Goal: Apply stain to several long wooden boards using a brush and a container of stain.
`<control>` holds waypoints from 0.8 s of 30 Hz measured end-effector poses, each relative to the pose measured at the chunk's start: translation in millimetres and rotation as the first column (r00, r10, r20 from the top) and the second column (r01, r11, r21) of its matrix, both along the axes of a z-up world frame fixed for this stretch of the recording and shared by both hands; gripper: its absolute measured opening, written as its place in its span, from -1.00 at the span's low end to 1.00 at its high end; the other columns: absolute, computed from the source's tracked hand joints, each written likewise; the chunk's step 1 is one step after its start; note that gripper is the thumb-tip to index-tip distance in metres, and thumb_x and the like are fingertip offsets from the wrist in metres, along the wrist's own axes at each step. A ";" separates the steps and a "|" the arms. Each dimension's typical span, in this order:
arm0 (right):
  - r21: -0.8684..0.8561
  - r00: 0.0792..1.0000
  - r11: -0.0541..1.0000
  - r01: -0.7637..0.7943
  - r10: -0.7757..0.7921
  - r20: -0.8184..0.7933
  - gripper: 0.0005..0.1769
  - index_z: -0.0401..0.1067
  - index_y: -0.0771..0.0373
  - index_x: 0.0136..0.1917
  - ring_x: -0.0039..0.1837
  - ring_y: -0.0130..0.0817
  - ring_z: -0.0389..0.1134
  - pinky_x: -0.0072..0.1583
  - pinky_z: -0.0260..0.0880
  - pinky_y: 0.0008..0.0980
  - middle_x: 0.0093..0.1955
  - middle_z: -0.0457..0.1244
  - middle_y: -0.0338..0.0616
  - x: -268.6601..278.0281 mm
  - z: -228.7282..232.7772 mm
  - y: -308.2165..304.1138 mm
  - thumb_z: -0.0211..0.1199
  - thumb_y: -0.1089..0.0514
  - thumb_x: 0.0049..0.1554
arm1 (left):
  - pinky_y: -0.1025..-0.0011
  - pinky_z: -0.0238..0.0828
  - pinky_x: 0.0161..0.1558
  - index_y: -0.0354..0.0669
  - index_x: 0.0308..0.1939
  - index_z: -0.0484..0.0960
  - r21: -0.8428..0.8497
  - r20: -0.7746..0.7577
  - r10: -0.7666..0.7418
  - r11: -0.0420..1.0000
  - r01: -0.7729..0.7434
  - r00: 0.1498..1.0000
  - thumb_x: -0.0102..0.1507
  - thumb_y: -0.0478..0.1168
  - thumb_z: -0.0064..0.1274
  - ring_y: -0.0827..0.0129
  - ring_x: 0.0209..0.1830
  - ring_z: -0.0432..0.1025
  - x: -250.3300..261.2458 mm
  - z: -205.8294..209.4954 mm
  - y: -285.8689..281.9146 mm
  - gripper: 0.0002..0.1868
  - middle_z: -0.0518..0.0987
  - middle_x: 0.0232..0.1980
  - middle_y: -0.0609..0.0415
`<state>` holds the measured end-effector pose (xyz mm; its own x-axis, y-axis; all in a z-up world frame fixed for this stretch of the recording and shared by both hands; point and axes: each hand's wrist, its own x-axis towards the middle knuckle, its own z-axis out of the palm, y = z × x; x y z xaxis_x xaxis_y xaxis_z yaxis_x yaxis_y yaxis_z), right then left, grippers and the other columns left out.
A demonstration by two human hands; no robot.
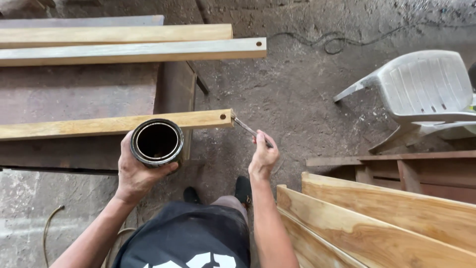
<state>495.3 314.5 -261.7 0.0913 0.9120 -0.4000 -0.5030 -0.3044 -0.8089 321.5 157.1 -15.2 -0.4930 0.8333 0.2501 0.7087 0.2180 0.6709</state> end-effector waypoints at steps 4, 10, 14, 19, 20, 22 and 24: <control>0.027 0.999 0.999 -0.032 0.031 0.020 -0.78 0.57 0.46 0.04 -0.14 -0.40 0.41 -0.01 0.42 -0.47 -0.15 0.41 -0.07 3.0 -12.7 10.6 0.28 0.25 0.18 | 0.28 0.36 0.36 -0.28 0.38 0.28 0.019 -0.015 -0.016 1.000 0.016 1.000 -0.07 -0.12 0.53 0.24 0.30 0.41 0.7 1.0 3.9 0.04 0.48 0.26 -0.04; 0.001 0.997 0.999 -0.040 0.040 0.064 -0.77 0.57 0.49 0.03 -0.15 -0.41 0.38 -0.03 0.39 -0.47 -0.17 0.40 -0.07 -9.7 -46.4 3.3 0.29 0.25 0.19 | 0.31 0.39 0.34 -0.28 0.38 0.24 0.034 0.044 0.016 0.999 -0.017 0.999 -0.05 -0.11 0.52 0.28 0.27 0.43 -5.4 -9.8 -6.4 0.04 0.50 0.25 -0.02; -0.011 0.991 0.998 -0.060 0.061 0.119 -0.76 0.57 0.48 0.03 -0.15 -0.41 0.39 -0.03 0.40 -0.47 -0.17 0.40 -0.07 -1.7 0.2 -11.5 0.28 0.23 0.19 | 0.32 0.39 0.35 -0.29 0.41 0.21 0.082 0.095 0.017 0.996 -0.024 0.995 -0.06 -0.13 0.51 0.28 0.30 0.43 -9.3 -10.2 -15.9 0.07 0.49 0.26 -0.01; 0.119 0.893 0.982 -0.144 0.077 0.443 -0.74 0.55 0.42 0.09 -0.08 -0.47 0.42 0.00 0.42 -0.51 -0.13 0.42 -0.12 17.2 65.3 -37.0 0.23 0.20 0.23 | 0.31 0.40 0.33 -0.29 0.39 0.24 0.108 0.123 0.064 0.991 -0.077 0.990 -0.05 -0.13 0.52 0.27 0.27 0.43 -19.9 -19.8 -24.5 0.05 0.49 0.24 -0.02; 0.135 0.894 0.977 -0.166 0.091 0.438 -0.74 0.55 0.42 0.09 -0.08 -0.47 0.42 0.00 0.42 -0.51 -0.13 0.42 -0.12 18.3 76.1 -35.7 0.23 0.20 0.23 | 0.31 0.40 0.33 -0.29 0.39 0.24 0.124 0.117 0.085 0.987 -0.100 0.989 -0.05 -0.13 0.52 0.27 0.27 0.43 -20.7 -20.2 -25.3 0.05 0.49 0.24 -0.02; 0.321 0.896 0.927 -0.192 0.032 0.442 -0.76 0.53 0.41 0.13 -0.05 -0.49 0.39 0.01 0.42 -0.51 -0.06 0.40 -0.13 18.8 99.4 -39.6 0.26 0.23 0.24 | 0.29 0.37 0.35 -0.29 0.39 0.24 0.141 0.093 0.081 0.986 -0.093 0.992 -0.06 -0.11 0.52 0.24 0.29 0.43 -22.8 -18.6 -35.0 0.05 0.49 0.25 -0.04; 0.385 0.883 0.878 -0.284 0.082 0.462 -0.78 0.51 0.40 0.12 -0.08 -0.50 0.37 -0.01 0.41 -0.50 -0.08 0.39 -0.15 15.9 140.4 -54.9 0.29 0.24 0.23 | 0.28 0.37 0.35 -0.29 0.39 0.25 0.159 0.086 0.098 0.981 -0.111 0.991 -0.06 -0.11 0.52 0.21 0.30 0.41 -26.8 -20.9 -43.5 0.05 0.48 0.26 -0.06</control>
<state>511.2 259.7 -121.3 -0.0284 0.9969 0.0740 -0.0552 0.0724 -0.9958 294.7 113.6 -36.1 -0.5983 0.7275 0.3358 0.6321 0.1711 0.7558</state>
